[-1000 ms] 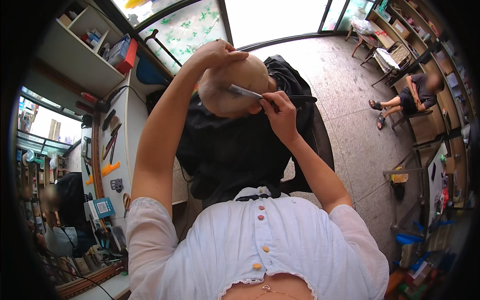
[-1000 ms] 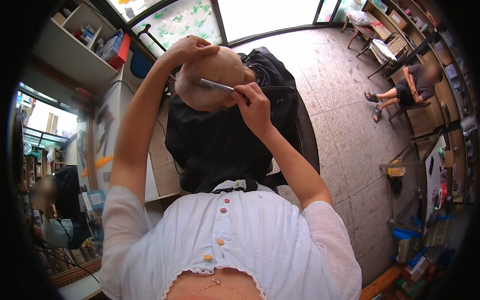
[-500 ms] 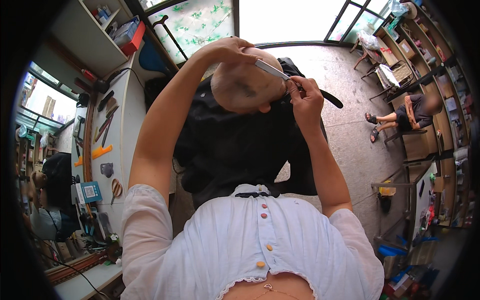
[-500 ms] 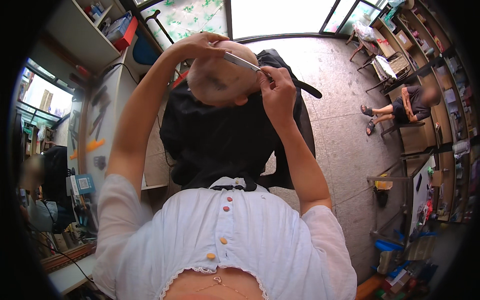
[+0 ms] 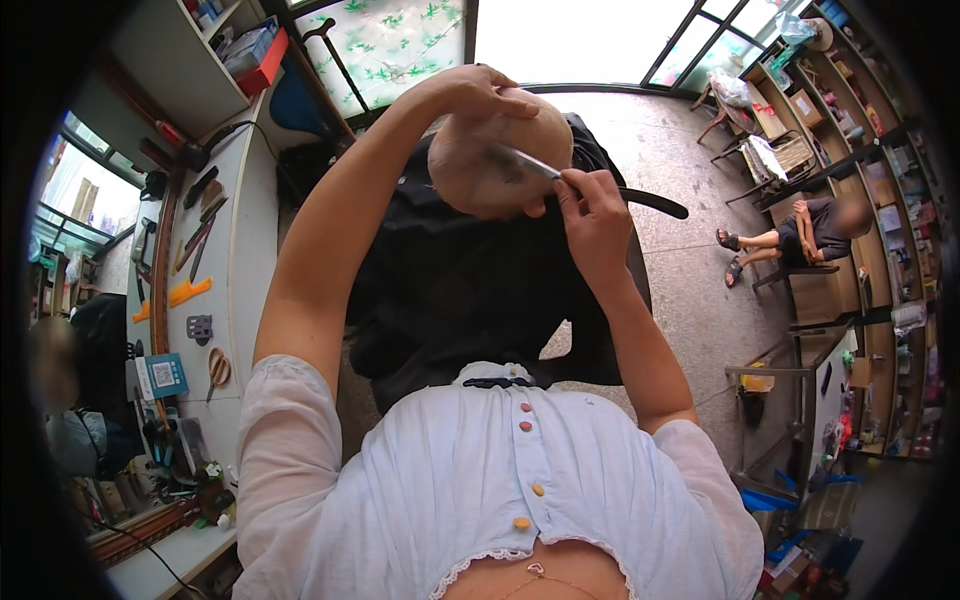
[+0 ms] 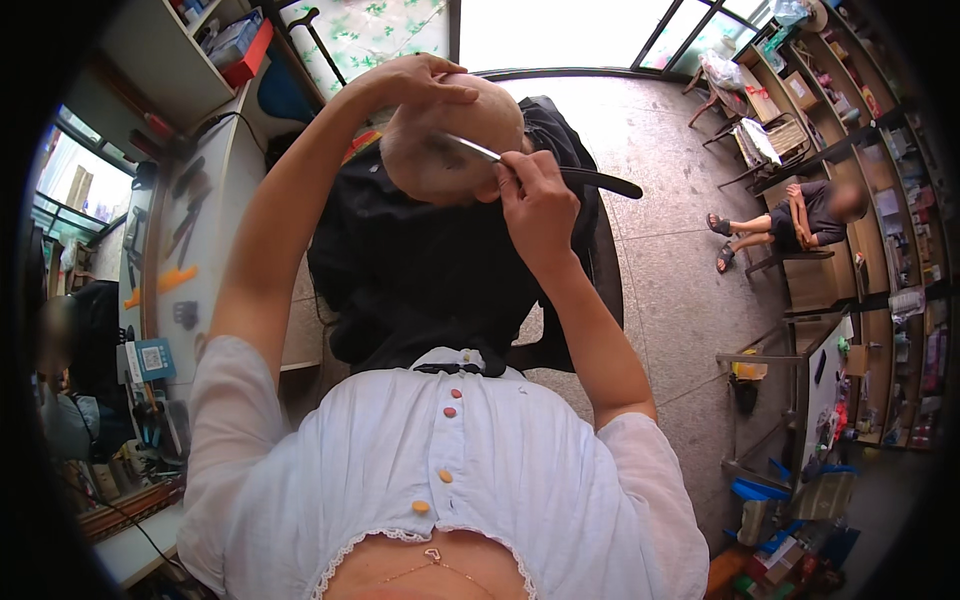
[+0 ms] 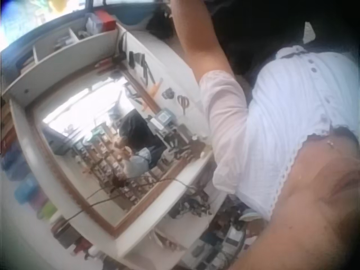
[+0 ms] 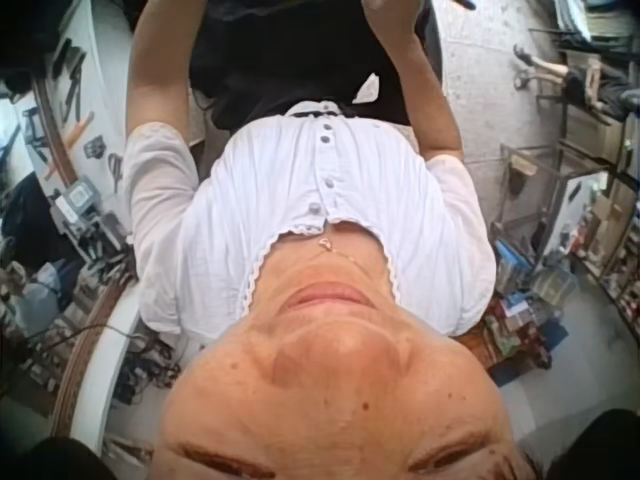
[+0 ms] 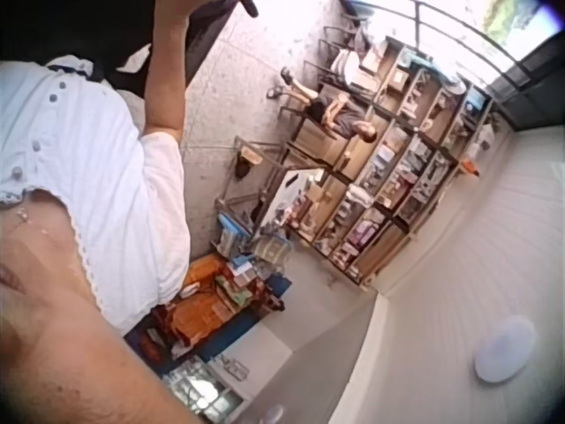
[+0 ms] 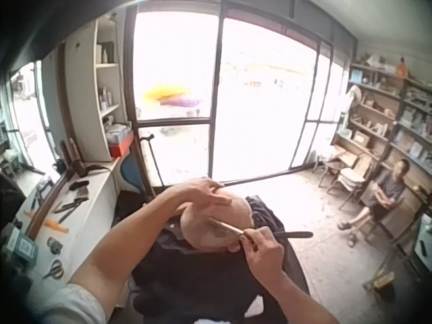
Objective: The person uses a straight razor to shave the head of a seated client wearing a black cape. The barber repeatedly strokes the scalp, wipes the blade, and adjusts the client's head to ensure an even shave.
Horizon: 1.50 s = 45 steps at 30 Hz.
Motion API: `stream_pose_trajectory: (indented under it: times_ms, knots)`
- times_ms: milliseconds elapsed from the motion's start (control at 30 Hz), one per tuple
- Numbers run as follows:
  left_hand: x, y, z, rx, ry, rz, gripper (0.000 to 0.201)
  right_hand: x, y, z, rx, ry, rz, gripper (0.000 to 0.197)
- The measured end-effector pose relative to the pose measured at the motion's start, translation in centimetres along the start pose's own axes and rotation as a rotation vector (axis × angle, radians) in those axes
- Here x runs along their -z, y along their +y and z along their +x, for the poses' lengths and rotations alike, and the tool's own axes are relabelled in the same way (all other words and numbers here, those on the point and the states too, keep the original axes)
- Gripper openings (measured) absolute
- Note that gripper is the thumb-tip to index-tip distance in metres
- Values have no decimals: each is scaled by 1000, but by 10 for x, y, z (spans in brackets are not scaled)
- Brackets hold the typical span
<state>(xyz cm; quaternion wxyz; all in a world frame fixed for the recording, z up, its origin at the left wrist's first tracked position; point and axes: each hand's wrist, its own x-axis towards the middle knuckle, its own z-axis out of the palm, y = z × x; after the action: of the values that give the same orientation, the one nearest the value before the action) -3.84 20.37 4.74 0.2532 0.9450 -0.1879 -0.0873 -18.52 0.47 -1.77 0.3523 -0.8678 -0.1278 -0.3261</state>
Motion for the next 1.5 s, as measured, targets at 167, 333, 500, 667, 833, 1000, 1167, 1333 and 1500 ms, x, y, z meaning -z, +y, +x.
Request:
stream_pose_trajectory:
  times_ms: [167, 333, 500, 667, 833, 1000, 1167, 1333, 1500]
  knots:
    - [1, -8, 9, -47, -81, -51, 79, 4, -10, 11, -61, 5, 62, 13]
    - [17, -8, 16, 31, -207, -105, 75, 21, -7, 45, -126, -50, 19, 16]
    - [23, 2, 17, 37, -277, -35, 61, 14, -5, 55, -113, -44, -34, 16]
    - [23, 4, 19, 52, -254, -24, 61, 10, -8, 59, -84, -15, -148, 15]
    - [25, 5, 18, 18, -269, -19, 61, 12, -21, 45, -19, -80, -190, 14]
    - [23, 10, 20, 38, -245, 29, 66, 12, -14, 49, -46, -35, -180, 13]
    - [21, 5, 23, 10, -230, -24, 78, 13, -29, 30, -42, -147, -135, 12]
    - [20, -3, 28, 72, -221, -164, 78, 14, -20, 56, -66, -47, -151, 14]
    - [27, 7, 21, 89, -252, -100, 59, 14, -18, 68, -22, -65, -278, 14]
